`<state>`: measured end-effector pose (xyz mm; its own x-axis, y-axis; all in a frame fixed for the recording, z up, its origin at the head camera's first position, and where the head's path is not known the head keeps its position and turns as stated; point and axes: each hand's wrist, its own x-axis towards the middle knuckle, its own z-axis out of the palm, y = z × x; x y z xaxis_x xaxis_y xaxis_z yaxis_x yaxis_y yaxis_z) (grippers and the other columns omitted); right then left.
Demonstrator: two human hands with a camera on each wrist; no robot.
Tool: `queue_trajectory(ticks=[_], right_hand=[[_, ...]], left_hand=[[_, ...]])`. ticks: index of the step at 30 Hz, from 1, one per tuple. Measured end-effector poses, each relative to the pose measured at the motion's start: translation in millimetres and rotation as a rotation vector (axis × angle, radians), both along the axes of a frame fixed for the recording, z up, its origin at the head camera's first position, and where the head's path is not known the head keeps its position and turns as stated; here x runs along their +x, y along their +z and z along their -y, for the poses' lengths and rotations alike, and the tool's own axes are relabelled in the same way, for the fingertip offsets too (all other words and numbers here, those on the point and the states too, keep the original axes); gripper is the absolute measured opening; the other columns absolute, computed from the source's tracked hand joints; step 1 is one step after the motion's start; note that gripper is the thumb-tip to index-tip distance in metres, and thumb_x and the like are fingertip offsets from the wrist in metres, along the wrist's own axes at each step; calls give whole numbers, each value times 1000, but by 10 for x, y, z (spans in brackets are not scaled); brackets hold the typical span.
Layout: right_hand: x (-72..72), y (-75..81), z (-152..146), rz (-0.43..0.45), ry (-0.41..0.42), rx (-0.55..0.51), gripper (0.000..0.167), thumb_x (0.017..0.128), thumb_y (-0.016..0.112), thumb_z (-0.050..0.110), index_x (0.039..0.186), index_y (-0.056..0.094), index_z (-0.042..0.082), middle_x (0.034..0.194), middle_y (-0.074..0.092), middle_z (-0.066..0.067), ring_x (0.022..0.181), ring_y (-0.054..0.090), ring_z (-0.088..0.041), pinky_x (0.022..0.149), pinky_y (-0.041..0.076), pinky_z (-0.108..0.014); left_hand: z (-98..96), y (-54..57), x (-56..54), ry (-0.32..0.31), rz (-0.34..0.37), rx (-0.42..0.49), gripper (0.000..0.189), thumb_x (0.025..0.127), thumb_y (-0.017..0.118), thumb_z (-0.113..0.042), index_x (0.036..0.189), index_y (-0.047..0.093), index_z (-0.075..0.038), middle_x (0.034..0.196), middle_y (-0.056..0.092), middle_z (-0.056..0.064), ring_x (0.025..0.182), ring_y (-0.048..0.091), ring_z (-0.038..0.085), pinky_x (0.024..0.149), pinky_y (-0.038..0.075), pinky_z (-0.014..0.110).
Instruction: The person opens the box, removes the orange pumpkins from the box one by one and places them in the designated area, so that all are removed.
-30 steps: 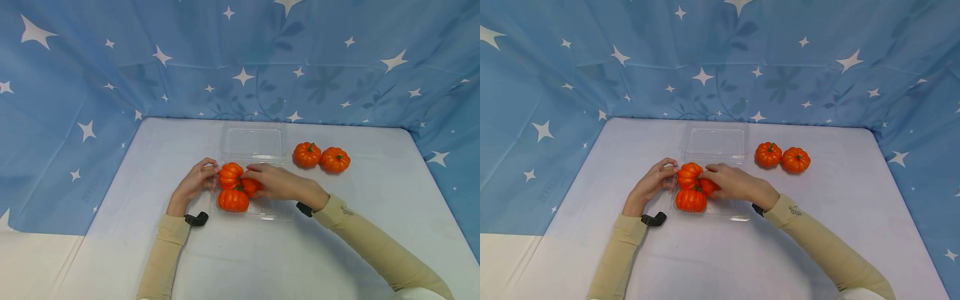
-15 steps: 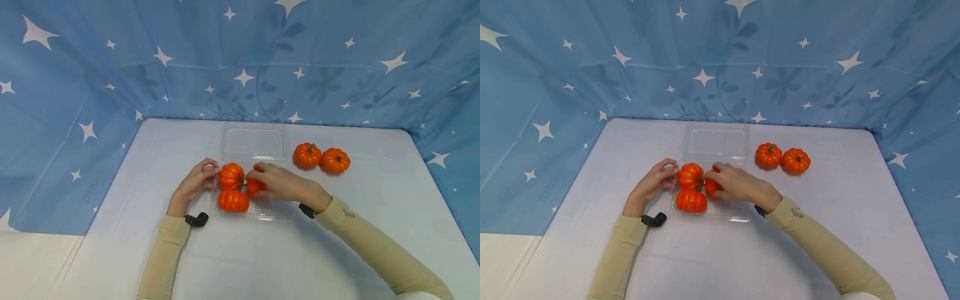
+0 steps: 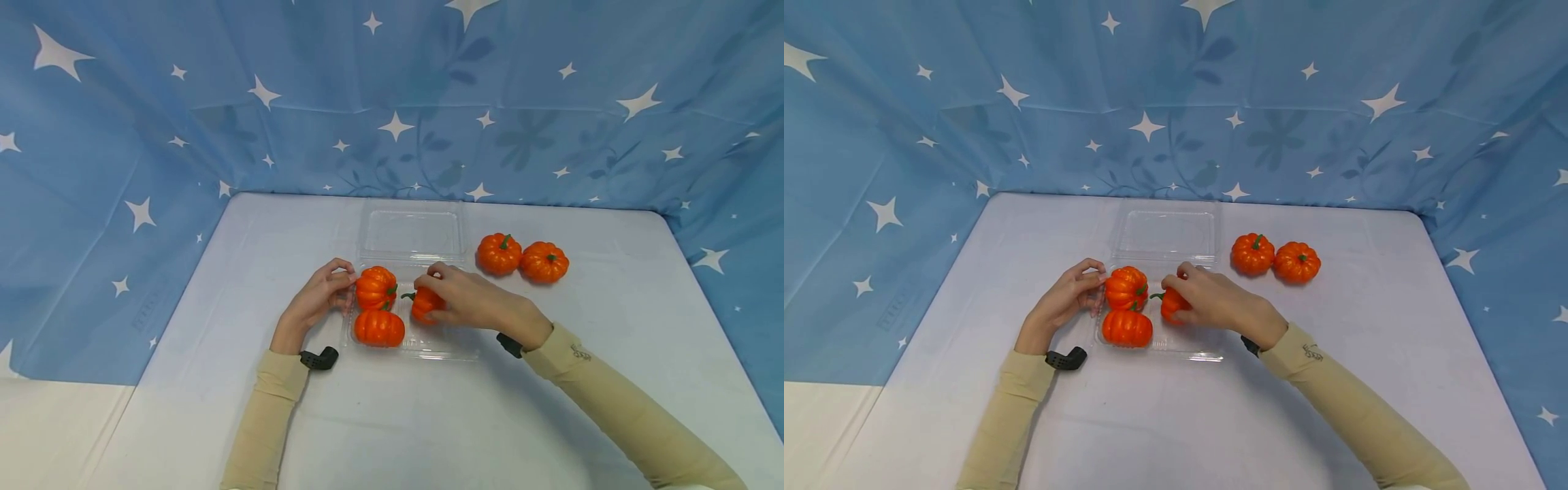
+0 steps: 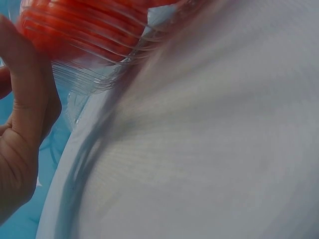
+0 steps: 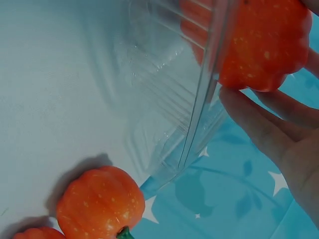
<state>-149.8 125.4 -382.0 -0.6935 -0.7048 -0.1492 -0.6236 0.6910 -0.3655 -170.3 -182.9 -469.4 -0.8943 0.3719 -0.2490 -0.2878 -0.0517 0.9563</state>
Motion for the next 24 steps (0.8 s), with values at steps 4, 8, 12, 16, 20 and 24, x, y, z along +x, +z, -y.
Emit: queue_trajectory(ticks=[4,8,12,16,20,24], right_hand=[[10,4,-17,36,-31,15,53,87,84,25,130,57,11,128,61,-14,110,63,-28,96,59,-44],[8,12,-12,76,-62,43,63,86,85,26,136,51,8,131,62,-14,118,61,-31,100,57,-46],[5,16,-3,118,-82,86,77,86,85,26,148,45,3,142,57,-17,129,56,-35,105,53,-50],[8,6,-2,164,-93,133,79,87,84,23,151,43,2,148,53,-19,133,53,-36,107,52,-51],[13,-5,-7,181,-104,162,80,86,85,22,151,43,1,147,51,-20,132,53,-36,107,51,-51],[16,-38,-10,188,-113,175,83,85,85,22,152,41,0,148,50,-21,133,52,-36,110,49,-52]], left_hand=[[2,7,1,-3,6,3,11,107,48,-9,117,44,-5,74,57,3,57,53,16,51,50,27],[2,13,-1,-1,9,2,10,107,48,-8,116,44,-5,74,56,4,56,53,16,51,50,27],[-2,19,-1,0,12,2,10,107,48,-8,116,44,-5,74,56,4,56,53,16,51,50,27],[-5,20,3,0,18,4,11,107,48,-9,116,44,-5,73,56,4,55,53,16,50,51,27],[-8,18,2,1,15,3,11,107,48,-9,117,44,-5,73,56,3,55,53,15,50,51,27],[-7,12,2,-2,9,6,12,107,48,-9,117,44,-4,73,56,3,55,53,16,50,51,27]])
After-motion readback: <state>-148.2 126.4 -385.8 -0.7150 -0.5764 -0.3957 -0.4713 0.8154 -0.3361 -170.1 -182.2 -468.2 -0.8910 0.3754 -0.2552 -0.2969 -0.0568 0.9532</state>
